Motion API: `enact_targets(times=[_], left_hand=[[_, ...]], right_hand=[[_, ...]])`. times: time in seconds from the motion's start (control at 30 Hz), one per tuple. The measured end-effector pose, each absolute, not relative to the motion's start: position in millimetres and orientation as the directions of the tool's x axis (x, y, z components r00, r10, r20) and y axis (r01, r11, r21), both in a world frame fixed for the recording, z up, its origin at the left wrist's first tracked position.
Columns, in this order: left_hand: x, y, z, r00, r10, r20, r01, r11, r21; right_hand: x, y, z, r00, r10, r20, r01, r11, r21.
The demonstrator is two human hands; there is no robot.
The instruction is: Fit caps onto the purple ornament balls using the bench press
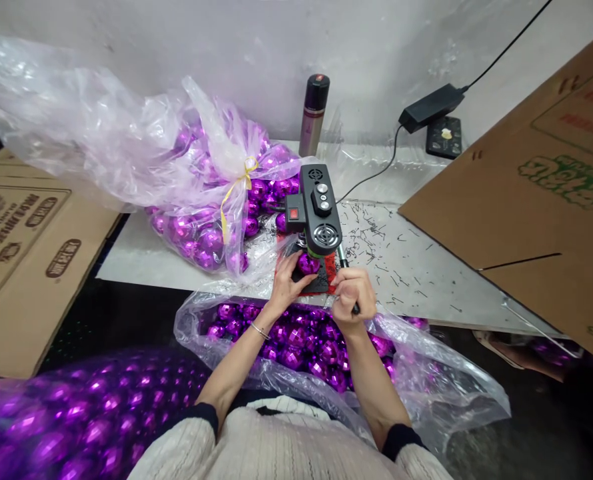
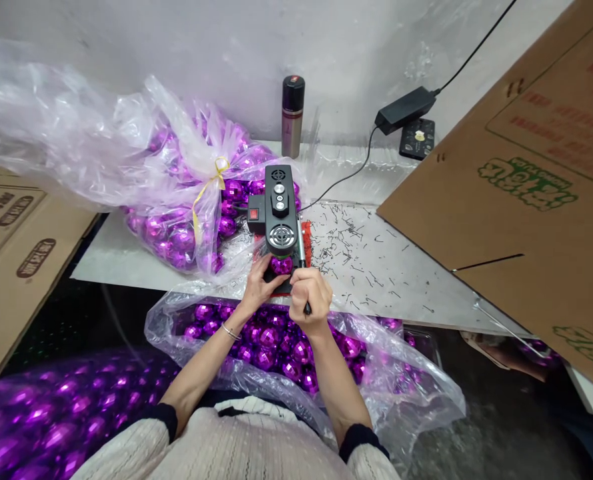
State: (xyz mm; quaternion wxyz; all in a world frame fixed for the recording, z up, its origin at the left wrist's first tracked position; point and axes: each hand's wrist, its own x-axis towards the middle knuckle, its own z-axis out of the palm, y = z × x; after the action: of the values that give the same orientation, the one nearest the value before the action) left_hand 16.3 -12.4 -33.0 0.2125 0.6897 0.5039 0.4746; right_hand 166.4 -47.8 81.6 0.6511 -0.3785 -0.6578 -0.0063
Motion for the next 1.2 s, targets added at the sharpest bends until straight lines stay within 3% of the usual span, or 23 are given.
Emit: enact_targets(times=[0.6,0.8,1.0,1.2], left_hand=[[18.9,-10.9,-33.0,0.045,0.926,0.374,0.401,-0.360,0.842],[19.8,-4.1,-34.8,0.056,0.914,0.402,0.368,-0.394,0.843],[13.0,-22.3,-38.8,0.112,0.867,0.486,0.428,-0.483,0.764],[-25.2,-80.5,-28.7,0.326,0.789,0.521,0.542,-0.608,0.580]], right_hand=[[165.8,-37.3,28.6,0.212,0.418,0.883,0.445,0.764,-0.468],[167.1,-36.7,33.0,0.128,0.407,0.905,0.485,0.770,-0.415],[164.5,-36.6,83.1,0.272,0.465,0.842,0.476,0.696,-0.538],[163.7,-40.0,97.9,0.245,0.503,0.829,0.442,0.703,-0.557]])
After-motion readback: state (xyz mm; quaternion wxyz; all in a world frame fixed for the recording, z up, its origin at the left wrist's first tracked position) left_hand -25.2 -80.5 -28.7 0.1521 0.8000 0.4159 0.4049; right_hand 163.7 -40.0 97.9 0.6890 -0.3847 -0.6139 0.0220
